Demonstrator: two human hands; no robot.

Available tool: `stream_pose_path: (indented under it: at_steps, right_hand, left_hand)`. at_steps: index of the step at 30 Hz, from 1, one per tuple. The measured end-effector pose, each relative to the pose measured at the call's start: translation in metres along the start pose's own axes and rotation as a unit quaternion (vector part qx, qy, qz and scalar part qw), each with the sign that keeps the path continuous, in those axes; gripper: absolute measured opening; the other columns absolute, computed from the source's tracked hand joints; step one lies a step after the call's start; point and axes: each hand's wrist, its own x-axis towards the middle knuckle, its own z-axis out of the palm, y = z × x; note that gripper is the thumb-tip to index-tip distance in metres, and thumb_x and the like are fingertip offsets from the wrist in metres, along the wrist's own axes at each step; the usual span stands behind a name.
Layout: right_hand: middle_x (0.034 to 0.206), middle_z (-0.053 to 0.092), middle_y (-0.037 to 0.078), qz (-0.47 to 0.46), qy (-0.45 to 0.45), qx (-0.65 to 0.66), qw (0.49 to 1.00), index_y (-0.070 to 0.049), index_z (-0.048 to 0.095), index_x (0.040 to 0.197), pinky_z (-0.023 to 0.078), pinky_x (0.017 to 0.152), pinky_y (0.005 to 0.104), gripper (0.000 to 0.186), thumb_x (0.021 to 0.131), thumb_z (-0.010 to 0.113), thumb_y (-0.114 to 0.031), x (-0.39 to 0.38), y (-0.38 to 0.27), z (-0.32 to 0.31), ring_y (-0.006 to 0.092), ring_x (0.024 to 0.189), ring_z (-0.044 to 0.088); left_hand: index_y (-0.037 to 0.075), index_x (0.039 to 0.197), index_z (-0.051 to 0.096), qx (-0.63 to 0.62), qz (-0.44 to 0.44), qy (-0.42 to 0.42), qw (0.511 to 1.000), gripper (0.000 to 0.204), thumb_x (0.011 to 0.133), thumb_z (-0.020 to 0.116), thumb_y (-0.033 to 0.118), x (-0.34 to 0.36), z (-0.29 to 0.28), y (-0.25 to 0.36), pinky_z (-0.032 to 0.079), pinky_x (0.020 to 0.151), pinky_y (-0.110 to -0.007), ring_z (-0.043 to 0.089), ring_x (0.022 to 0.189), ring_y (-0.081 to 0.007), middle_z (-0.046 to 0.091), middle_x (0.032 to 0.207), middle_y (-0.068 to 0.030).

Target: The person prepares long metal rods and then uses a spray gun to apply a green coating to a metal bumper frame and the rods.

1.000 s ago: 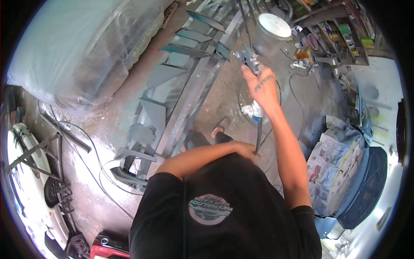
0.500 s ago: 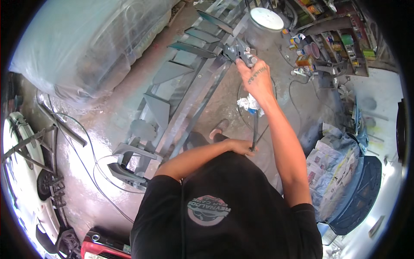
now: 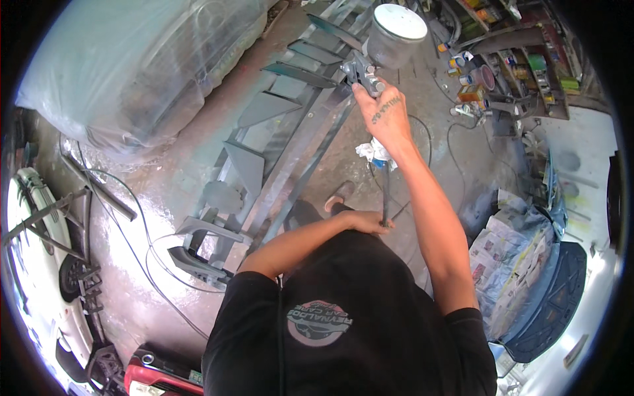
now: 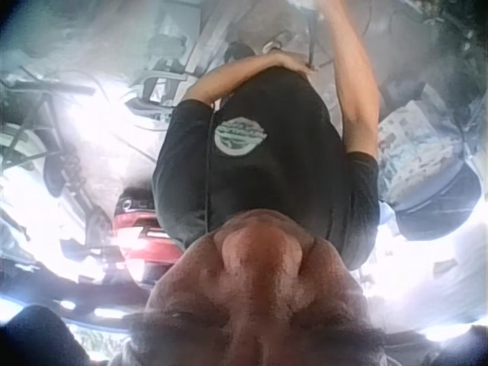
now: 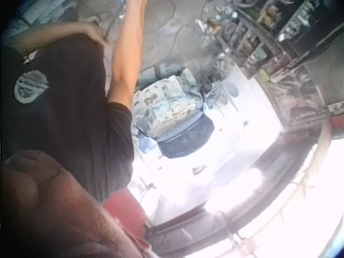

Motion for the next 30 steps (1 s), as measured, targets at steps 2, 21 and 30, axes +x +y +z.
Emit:
stream_pose_path:
  at_steps: [2, 21, 30]
  right_hand:
    - [0.088, 0.072, 0.027, -0.001, -0.013, 0.002, 1.0, 0.003, 0.069, 0.113, 0.053, 0.081, 0.0473, 0.039, 0.094, 0.065, -0.03, 0.0, -0.001, 0.001, 0.0453, 0.089, 0.07]
    - [0.084, 0.071, 0.027, -0.051, -0.021, 0.039, 0.998, 0.006, 0.069, 0.115, 0.053, 0.08, 0.0455, 0.044, 0.093, 0.066, -0.032, 0.025, -0.015, 0.037, 0.0438, 0.086, 0.071]
    - [0.084, 0.072, 0.026, -0.027, -0.003, 0.031, 0.999, 0.004, 0.069, 0.109, 0.054, 0.08, 0.0469, 0.036, 0.093, 0.067, -0.028, 0.024, -0.014, 0.037, 0.0441, 0.088, 0.071]
  left_hand:
    - [0.0, 0.143, 0.053, -0.011, 0.021, 0.026, 0.999, 0.057, 0.1, 0.061, 0.036, 0.002, 0.003, -0.012, 0.043, 0.106, -0.035, 0.057, 0.122, -0.0233, 0.063, 0.132, -0.015]
    - [0.012, 0.139, 0.062, -0.09, -0.03, 0.08, 0.992, 0.045, 0.1, 0.065, 0.035, -0.031, -0.016, -0.004, 0.049, 0.087, -0.034, 0.06, 0.101, -0.0163, 0.067, 0.111, -0.0052]
    - [0.014, 0.139, 0.063, -0.091, -0.038, 0.098, 0.99, 0.046, 0.099, 0.067, 0.037, -0.032, -0.017, -0.004, 0.046, 0.069, -0.031, 0.054, 0.083, -0.0123, 0.064, 0.104, -0.0024]
